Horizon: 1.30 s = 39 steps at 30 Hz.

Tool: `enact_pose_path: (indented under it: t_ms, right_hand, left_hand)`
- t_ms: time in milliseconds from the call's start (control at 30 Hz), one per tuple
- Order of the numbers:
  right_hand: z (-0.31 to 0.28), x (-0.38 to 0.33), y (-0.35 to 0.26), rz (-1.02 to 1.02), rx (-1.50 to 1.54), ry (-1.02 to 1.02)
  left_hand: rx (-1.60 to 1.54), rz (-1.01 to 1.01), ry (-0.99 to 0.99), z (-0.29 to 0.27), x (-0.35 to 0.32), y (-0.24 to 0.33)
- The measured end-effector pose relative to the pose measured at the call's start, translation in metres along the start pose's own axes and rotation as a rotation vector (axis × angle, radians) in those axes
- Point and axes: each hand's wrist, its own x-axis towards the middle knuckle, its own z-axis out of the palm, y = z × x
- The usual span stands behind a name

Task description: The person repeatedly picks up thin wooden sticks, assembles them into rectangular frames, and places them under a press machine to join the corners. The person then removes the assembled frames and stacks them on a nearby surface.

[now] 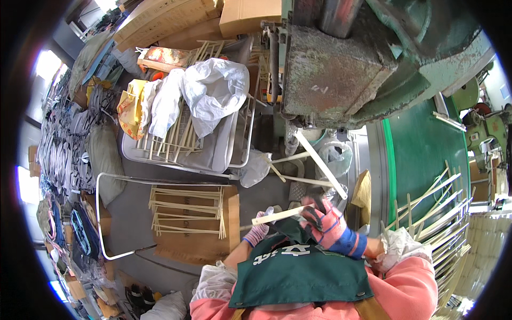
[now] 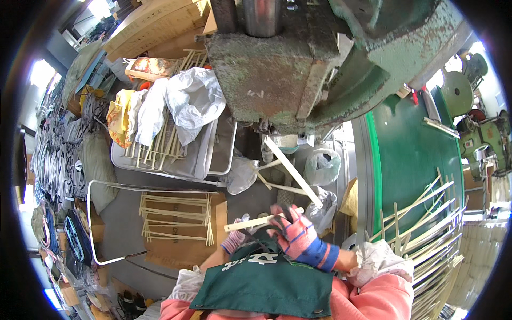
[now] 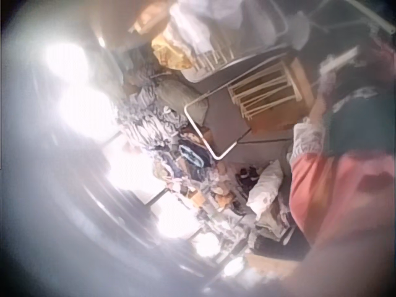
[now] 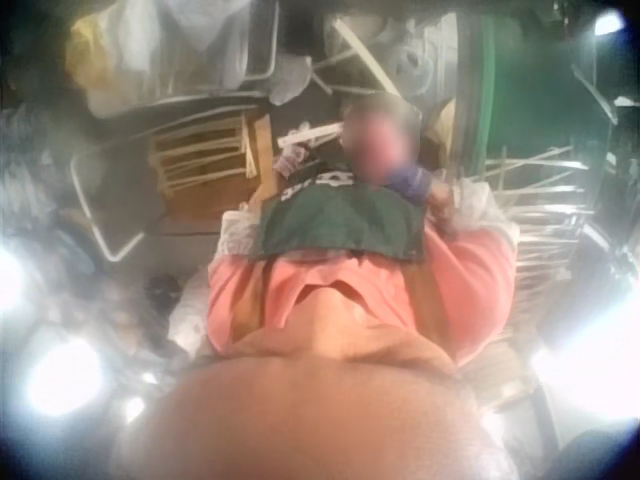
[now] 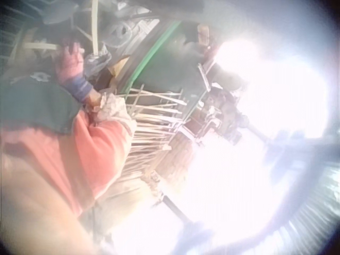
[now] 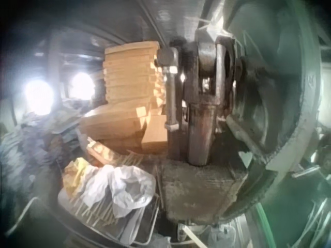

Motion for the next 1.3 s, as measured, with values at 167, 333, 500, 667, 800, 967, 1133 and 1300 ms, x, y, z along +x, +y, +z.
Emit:
enact_pose_path:
  t_ms: [167, 333, 500, 667, 800, 967, 1133, 1300]
  right_hand:
    - [0.028, 0.034, 0.019, 0.129, 0.261, -0.086]
    - [0.075, 0.062, 0.022, 0.477, 0.956, -0.037]
    - [0.043, 0.067, 0.000, 0.010, 0.314, 0.082]
    - [-0.013, 0.057, 0.025, 0.099, -0.377, 0.587]
    - [-0.035, 0.078, 0.062, 0.171, -0.115, 0.453]
    - [-0.055, 0.085, 0.094, 0.062, 0.350, 0.200]
    - [-0.059, 0.084, 0.089, 0.125, 0.260, 0.222]
    - [-0.068, 0.088, 0.081, 0.100, -0.002, 0.259]
  left_hand:
    - [-0.101, 0.236, -0.003, 0.071, -0.023, 0.086]
    - [-0.101, 0.493, 0.226, 0.174, -0.086, 0.168]
    - [0.430, 0.415, 0.055, 0.251, -0.118, 0.185]
    - [0.537, 0.590, -0.053, 0.263, -0.093, 0.203]
    - [1.064, 0.567, -0.079, 0.270, -0.071, 0.219]
    - [1.037, 0.387, -0.108, 0.300, -0.072, 0.233]
    - [1.001, 0.489, -0.173, 0.324, -0.083, 0.238]
    - [1.006, 0.445, -0.134, 0.336, -0.071, 0.241]
